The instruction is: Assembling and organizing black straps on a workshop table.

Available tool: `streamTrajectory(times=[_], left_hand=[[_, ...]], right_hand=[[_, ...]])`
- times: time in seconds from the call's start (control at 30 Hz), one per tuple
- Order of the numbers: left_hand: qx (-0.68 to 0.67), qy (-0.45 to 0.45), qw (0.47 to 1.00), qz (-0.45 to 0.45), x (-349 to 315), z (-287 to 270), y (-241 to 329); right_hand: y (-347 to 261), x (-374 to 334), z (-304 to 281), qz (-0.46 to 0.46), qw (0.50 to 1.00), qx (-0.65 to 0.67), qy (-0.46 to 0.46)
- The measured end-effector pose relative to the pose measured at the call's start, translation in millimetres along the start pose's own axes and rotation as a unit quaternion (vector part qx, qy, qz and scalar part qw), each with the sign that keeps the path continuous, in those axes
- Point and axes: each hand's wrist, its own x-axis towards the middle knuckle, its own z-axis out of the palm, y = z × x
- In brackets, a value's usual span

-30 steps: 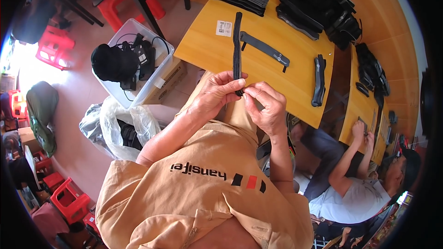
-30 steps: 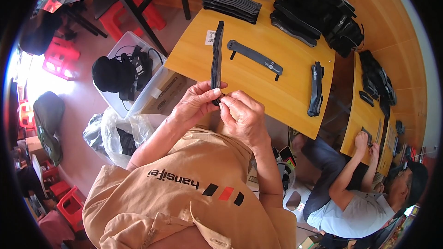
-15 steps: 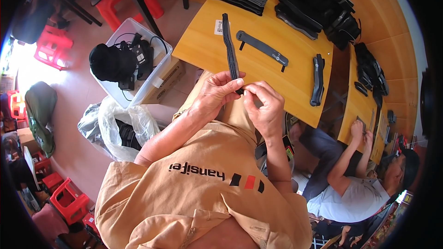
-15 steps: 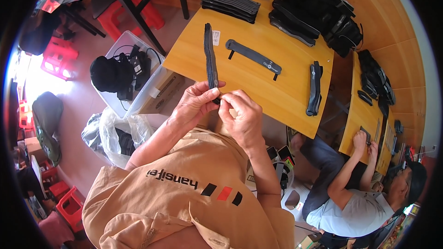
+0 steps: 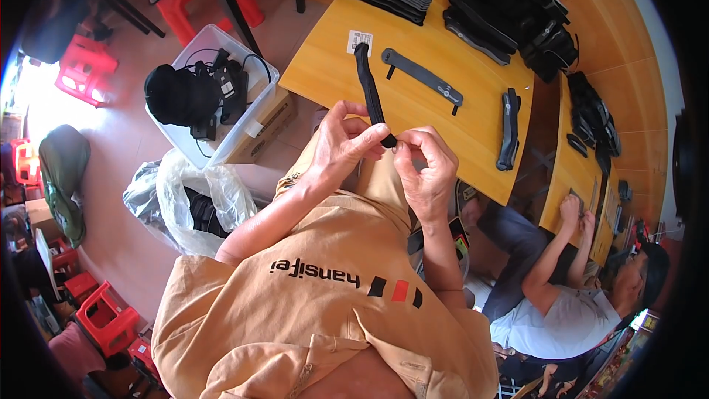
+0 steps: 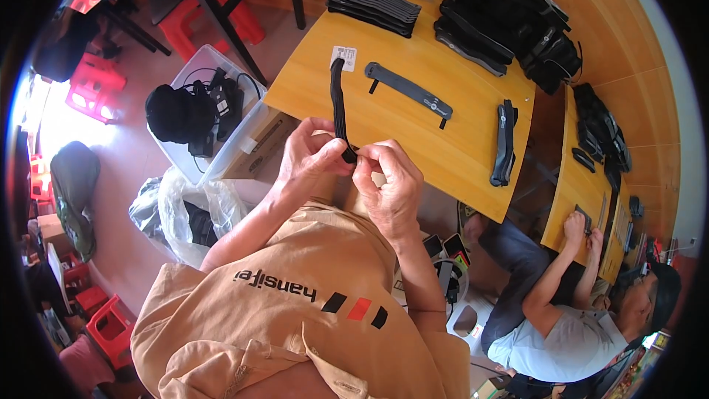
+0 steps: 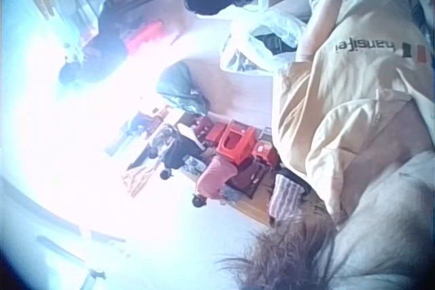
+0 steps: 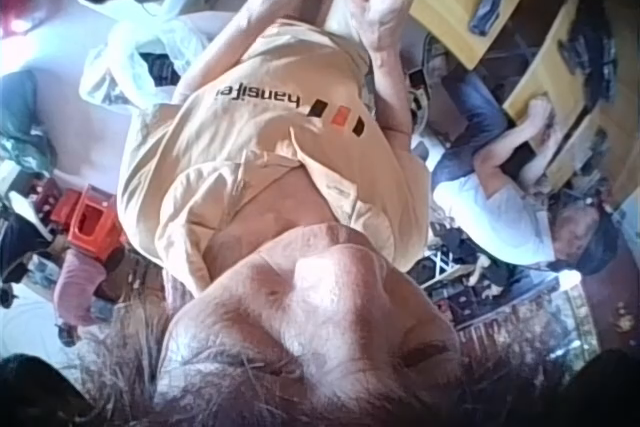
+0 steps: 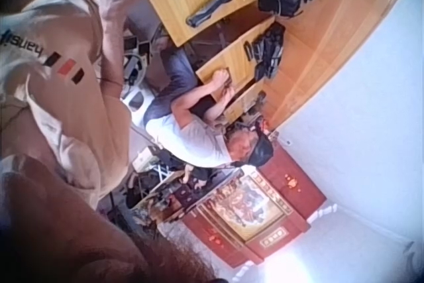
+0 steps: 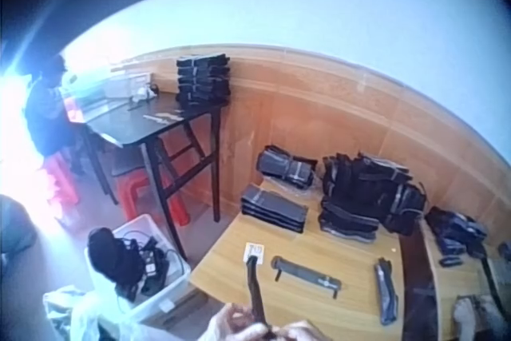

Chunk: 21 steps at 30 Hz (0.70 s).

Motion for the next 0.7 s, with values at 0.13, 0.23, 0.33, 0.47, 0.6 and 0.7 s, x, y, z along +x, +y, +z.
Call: streamTrajectory(times=[0.13, 0.23, 0.33, 0.47, 0.6, 0.7], left_hand=[[0.288, 0.044, 0.950, 0.115, -13.5, -11.0, 17.2], [0.361, 0.036, 0.925, 0.118, -22.7, -8.9, 28.7], [0.346, 0.002, 0.934, 0.088, -21.4, -15.0, 32.4], [0.349, -0.009, 0.933, 0.092, -29.4, -19.0, 38.5], [0.396, 0.007, 0.913, 0.101, -33.0, -18.8, 44.0], [0.415, 0.014, 0.902, 0.115, -31.2, -25.7, 45.7]], right_hand=[[-5.0, 2.0, 9.1, 0.000, 0.999, 0.031, 0.021], [-5.1, 2.7, 16.9, -0.015, 0.999, 0.049, 0.008], [-1.8, 4.5, 23.2, -0.014, 0.997, 0.074, -0.019], [-6.7, 6.6, 32.3, 0.036, 0.994, 0.097, -0.041], [-4.7, 10.8, 36.8, 0.011, 0.995, 0.083, -0.055], [-5.7, 11.4, 41.8, -0.019, 0.992, 0.113, -0.051]])
